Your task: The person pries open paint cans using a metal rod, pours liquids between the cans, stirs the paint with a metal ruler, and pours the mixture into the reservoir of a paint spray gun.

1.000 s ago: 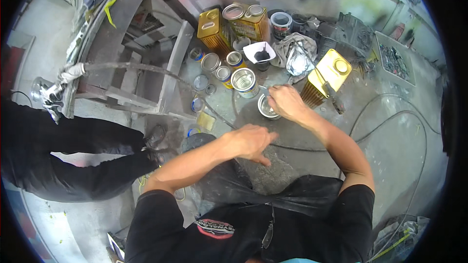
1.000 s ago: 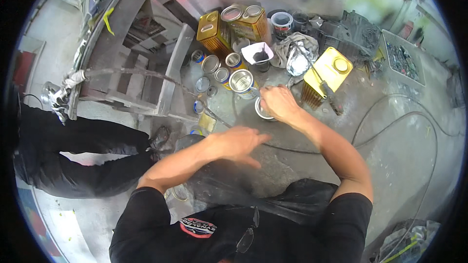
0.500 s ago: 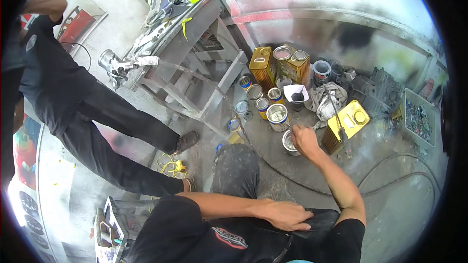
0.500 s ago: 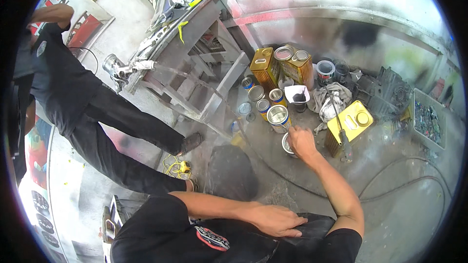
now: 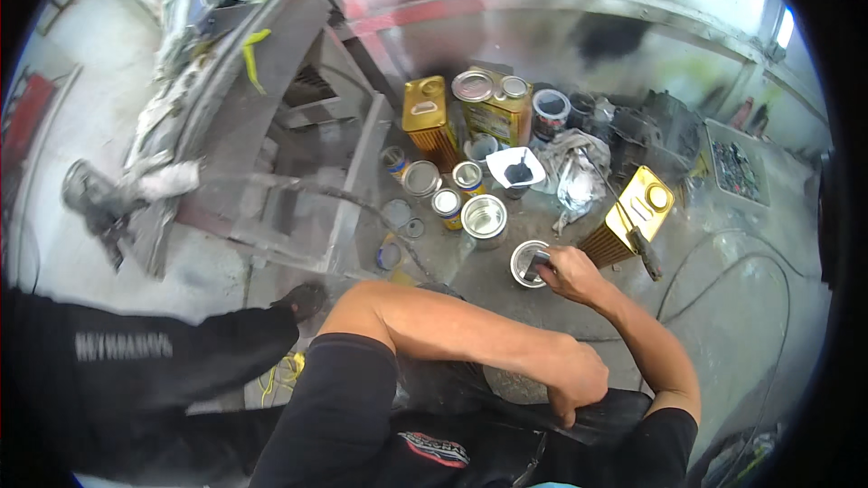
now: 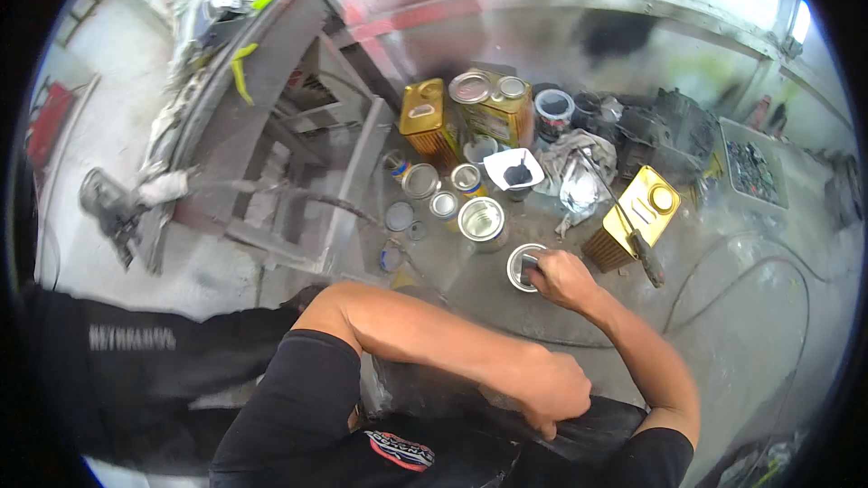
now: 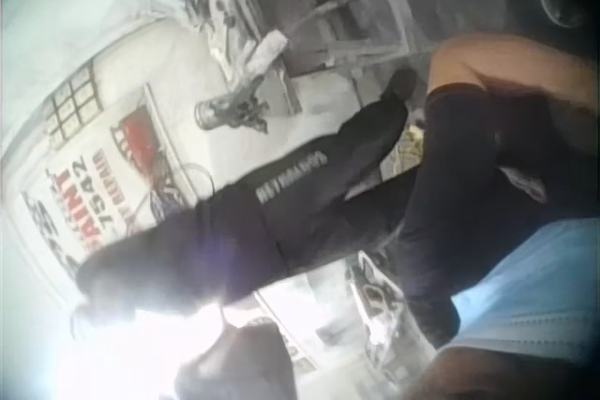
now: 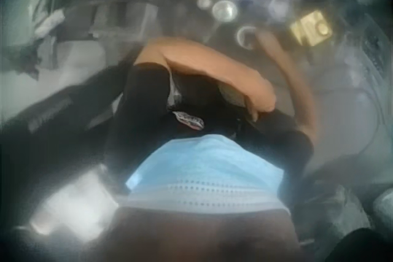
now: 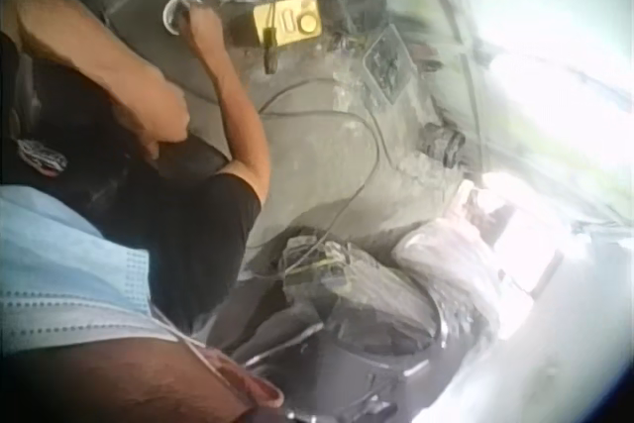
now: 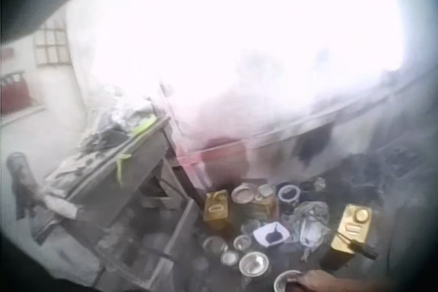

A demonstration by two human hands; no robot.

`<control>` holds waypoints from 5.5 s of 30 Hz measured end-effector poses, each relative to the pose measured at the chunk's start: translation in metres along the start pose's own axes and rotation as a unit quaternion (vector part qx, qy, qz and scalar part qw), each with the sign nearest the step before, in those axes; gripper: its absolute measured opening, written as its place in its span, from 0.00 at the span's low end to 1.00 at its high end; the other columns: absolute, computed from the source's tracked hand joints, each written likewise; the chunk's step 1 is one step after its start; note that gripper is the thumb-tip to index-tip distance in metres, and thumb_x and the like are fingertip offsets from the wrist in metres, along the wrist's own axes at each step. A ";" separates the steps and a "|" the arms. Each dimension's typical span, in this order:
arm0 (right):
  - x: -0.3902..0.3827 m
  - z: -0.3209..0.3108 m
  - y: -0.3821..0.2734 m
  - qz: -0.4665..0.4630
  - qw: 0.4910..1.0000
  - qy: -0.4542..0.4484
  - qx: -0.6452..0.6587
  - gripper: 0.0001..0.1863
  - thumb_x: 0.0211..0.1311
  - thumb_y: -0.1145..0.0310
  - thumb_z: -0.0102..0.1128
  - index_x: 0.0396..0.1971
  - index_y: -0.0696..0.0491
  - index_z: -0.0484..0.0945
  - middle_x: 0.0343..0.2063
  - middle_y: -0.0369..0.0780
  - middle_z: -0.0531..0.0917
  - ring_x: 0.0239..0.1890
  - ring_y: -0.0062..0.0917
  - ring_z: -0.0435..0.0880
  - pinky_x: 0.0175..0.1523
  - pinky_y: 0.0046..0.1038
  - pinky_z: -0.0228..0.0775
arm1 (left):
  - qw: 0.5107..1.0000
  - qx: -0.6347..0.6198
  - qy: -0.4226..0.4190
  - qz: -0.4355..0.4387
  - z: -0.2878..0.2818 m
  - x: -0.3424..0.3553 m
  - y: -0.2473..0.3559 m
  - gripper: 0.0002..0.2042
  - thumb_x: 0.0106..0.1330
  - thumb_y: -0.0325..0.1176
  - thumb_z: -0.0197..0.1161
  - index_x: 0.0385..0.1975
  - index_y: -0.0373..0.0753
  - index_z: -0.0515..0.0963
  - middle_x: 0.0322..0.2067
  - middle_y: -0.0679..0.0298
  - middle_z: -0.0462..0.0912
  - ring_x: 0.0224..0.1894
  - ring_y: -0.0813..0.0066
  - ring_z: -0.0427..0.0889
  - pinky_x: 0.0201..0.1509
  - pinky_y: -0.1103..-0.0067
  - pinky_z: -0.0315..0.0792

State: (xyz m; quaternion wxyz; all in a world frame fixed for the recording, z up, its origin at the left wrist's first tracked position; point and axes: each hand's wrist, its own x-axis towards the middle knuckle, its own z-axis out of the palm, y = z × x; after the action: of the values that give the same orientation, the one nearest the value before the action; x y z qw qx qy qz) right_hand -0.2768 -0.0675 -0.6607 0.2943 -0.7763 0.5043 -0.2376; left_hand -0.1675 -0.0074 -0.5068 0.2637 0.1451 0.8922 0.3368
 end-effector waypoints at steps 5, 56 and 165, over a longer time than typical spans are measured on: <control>0.012 -0.006 0.000 0.067 0.986 0.029 -0.151 0.08 0.60 0.68 0.64 0.32 0.58 0.82 0.33 0.51 0.85 0.35 0.50 0.86 0.41 0.48 0.79 | 0.993 0.008 -0.097 -0.065 -0.013 -0.037 -0.039 0.15 0.61 0.43 0.73 0.31 0.35 0.88 0.33 0.49 0.89 0.40 0.51 0.89 0.44 0.60 0.83; 0.033 0.028 0.002 0.077 0.985 0.020 -0.156 0.11 0.59 0.62 0.61 0.30 0.55 0.80 0.29 0.47 0.85 0.36 0.48 0.86 0.52 0.56 0.71 | 0.976 0.077 -0.141 0.150 -0.017 -0.051 -0.079 0.41 0.63 0.58 0.70 0.63 0.25 0.71 0.38 0.37 0.86 0.45 0.40 0.86 0.50 0.57 0.80; 0.012 0.047 0.010 -0.023 0.996 0.084 0.006 0.11 0.60 0.63 0.61 0.33 0.56 0.80 0.27 0.50 0.84 0.34 0.48 0.86 0.50 0.50 0.71 | 0.988 0.086 -0.129 -0.013 -0.010 -0.046 -0.101 0.50 0.61 0.71 0.64 0.69 0.31 0.67 0.34 0.39 0.87 0.42 0.41 0.87 0.48 0.59 0.80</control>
State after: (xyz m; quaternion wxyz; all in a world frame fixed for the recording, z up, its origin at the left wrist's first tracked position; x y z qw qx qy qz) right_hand -0.2475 -0.0715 -0.7004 0.2498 -0.7632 0.5080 -0.3114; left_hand -0.1439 -0.1060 -0.5518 0.3679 0.1976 0.8780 0.2339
